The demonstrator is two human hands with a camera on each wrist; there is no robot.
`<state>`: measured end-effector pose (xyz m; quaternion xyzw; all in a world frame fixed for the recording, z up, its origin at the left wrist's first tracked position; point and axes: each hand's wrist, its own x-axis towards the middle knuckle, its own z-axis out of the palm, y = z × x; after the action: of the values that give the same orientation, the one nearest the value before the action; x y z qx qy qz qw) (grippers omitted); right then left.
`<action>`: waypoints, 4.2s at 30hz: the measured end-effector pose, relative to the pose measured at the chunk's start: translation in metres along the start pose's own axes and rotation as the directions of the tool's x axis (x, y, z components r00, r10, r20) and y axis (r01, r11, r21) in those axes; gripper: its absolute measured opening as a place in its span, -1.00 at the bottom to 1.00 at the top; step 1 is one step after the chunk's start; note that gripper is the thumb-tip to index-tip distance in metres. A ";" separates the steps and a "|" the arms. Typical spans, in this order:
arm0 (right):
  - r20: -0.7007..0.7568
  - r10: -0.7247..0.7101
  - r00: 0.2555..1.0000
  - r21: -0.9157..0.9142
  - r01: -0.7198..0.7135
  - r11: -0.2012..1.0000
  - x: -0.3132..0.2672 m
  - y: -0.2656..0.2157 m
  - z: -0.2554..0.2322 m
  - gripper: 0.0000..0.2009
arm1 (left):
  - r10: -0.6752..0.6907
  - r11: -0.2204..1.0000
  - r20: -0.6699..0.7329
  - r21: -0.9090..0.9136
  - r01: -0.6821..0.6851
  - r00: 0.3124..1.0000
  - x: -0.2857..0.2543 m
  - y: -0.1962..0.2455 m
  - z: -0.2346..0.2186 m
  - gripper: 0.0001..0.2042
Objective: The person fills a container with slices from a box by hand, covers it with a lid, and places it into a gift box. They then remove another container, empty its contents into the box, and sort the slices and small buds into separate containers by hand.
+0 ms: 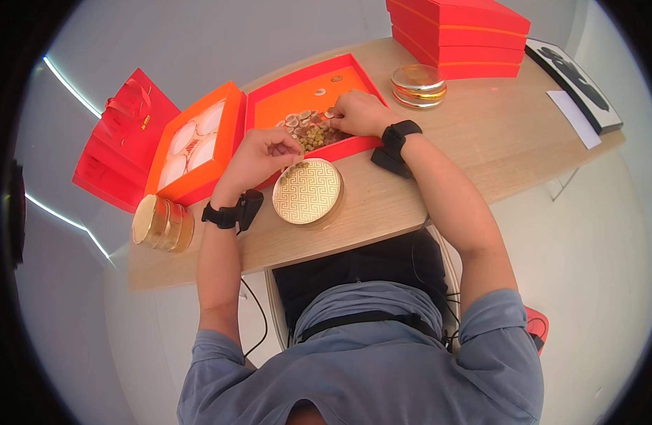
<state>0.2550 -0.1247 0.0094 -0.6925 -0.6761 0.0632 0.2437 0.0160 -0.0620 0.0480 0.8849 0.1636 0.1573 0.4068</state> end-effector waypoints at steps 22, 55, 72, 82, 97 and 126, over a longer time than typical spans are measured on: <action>0.018 0.007 1.000 0.016 -0.008 1.000 0.001 0.002 0.002 -0.74 | 0.053 0.997 0.209 0.049 -0.065 0.976 -0.006 0.000 -0.012 -0.84; -0.038 -0.060 0.997 -0.019 0.059 0.998 0.001 0.005 0.005 -0.65 | -0.004 0.942 -0.108 0.334 0.040 0.994 0.017 -0.050 -0.004 -0.79; 0.049 0.031 0.998 0.005 -0.031 1.000 0.000 -0.001 -0.002 -0.73 | -0.075 0.979 -0.116 0.181 0.095 0.990 0.011 -0.055 -0.011 -0.77; -0.034 -0.047 0.998 0.018 0.047 0.999 0.000 0.005 0.005 -0.64 | -0.169 0.967 -0.071 -0.206 0.151 0.983 0.007 -0.046 -0.019 -0.85; -0.031 -0.048 0.998 0.036 0.050 0.998 -0.002 0.002 0.002 -0.65 | -0.061 0.960 0.263 -0.249 0.129 0.963 -0.004 -0.025 -0.025 -0.82; -0.010 -0.031 0.999 -0.011 0.031 0.999 -0.003 -0.001 0.000 -0.67 | -0.077 0.983 0.191 -0.148 0.106 0.979 -0.004 -0.021 -0.018 -0.90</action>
<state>0.2538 -0.1274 0.0096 -0.6835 -0.6859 0.0522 0.2442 0.0016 -0.0386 0.0420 0.8523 0.1530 0.0683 0.4955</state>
